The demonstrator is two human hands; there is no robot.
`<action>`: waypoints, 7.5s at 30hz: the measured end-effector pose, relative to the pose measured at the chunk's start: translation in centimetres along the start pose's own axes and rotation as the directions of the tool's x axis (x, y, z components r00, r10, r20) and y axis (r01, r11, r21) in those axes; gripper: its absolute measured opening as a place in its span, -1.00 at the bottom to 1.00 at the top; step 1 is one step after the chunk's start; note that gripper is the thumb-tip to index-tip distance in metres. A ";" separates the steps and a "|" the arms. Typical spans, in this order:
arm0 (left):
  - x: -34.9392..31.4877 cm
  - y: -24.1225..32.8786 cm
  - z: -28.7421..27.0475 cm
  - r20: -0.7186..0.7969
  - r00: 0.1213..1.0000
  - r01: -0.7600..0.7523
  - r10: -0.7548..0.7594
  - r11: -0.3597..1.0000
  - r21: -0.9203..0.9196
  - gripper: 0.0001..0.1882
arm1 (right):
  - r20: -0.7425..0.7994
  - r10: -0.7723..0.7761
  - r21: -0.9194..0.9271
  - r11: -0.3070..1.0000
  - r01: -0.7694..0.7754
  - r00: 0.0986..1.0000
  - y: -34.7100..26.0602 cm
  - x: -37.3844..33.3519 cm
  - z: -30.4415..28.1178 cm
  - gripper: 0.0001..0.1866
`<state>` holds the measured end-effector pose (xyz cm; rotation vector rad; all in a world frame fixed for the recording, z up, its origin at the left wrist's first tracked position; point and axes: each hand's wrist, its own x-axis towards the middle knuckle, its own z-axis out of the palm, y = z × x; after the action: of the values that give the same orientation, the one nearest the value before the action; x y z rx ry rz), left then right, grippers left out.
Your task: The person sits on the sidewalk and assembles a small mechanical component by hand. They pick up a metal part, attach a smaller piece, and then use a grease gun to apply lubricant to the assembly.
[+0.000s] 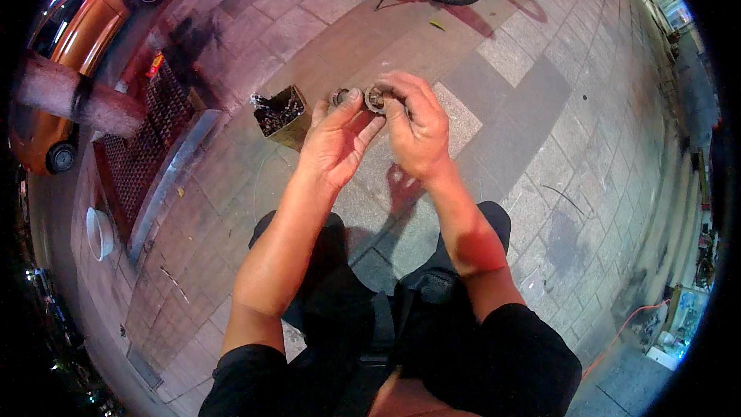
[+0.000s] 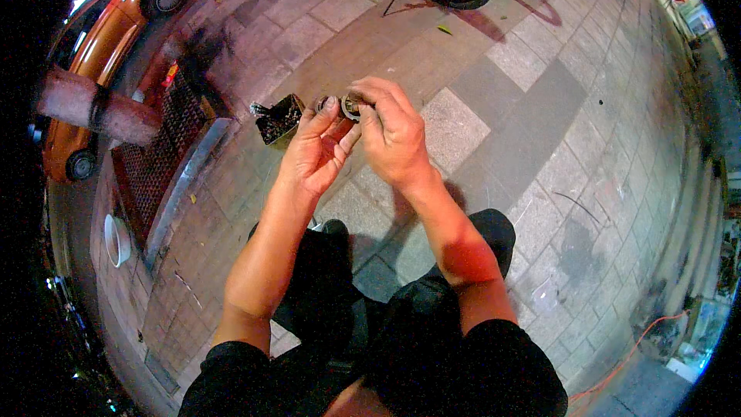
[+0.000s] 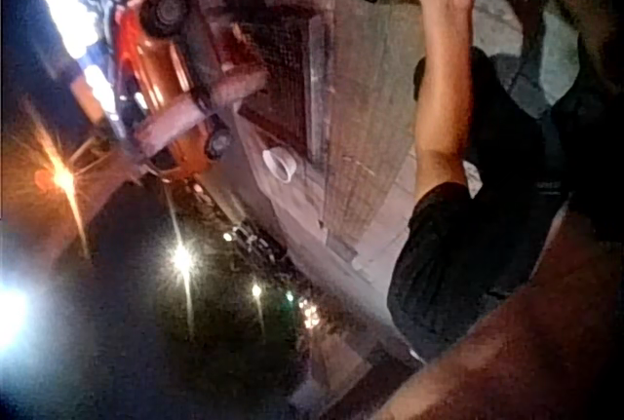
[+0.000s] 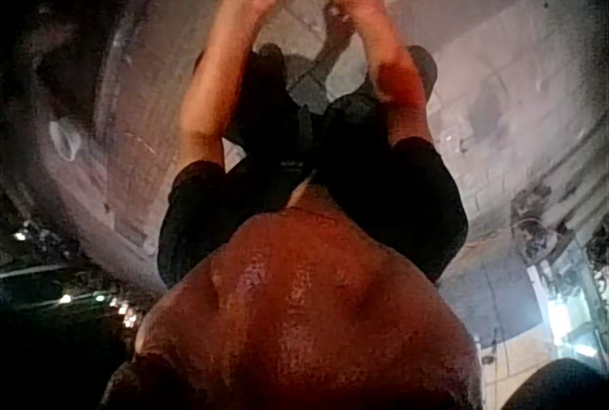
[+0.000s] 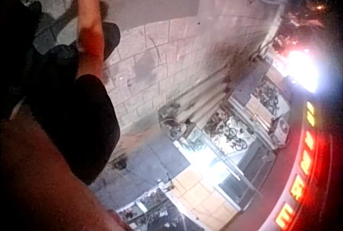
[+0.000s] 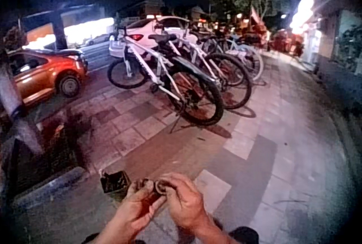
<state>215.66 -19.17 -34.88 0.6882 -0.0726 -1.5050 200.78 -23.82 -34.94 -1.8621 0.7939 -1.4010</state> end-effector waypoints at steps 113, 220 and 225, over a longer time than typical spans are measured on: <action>1.2 -2.5 2.5 0.024 0.979 -0.200 0.204 0.921 0.335 -0.20 | 0.188 -0.221 -0.379 0.882 0.278 0.957 1.7 0.0 -5.3 -0.44; -87.5 -5.6 -40.1 -0.978 -0.142 -0.936 0.151 0.300 0.182 -0.41 | 0.937 0.034 -0.209 0.852 -0.481 -0.348 -49.8 -63.1 37.8 -0.74; -85.4 -4.9 -39.7 -0.977 -0.103 -0.921 0.185 0.353 0.164 -0.36 | 0.956 0.018 -0.141 0.904 -0.404 -0.292 -49.0 -61.9 38.1 -0.76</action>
<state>220.64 74.91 -38.01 0.7076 0.9340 0.1908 226.60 59.93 -38.16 -1.7013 -0.0480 0.6197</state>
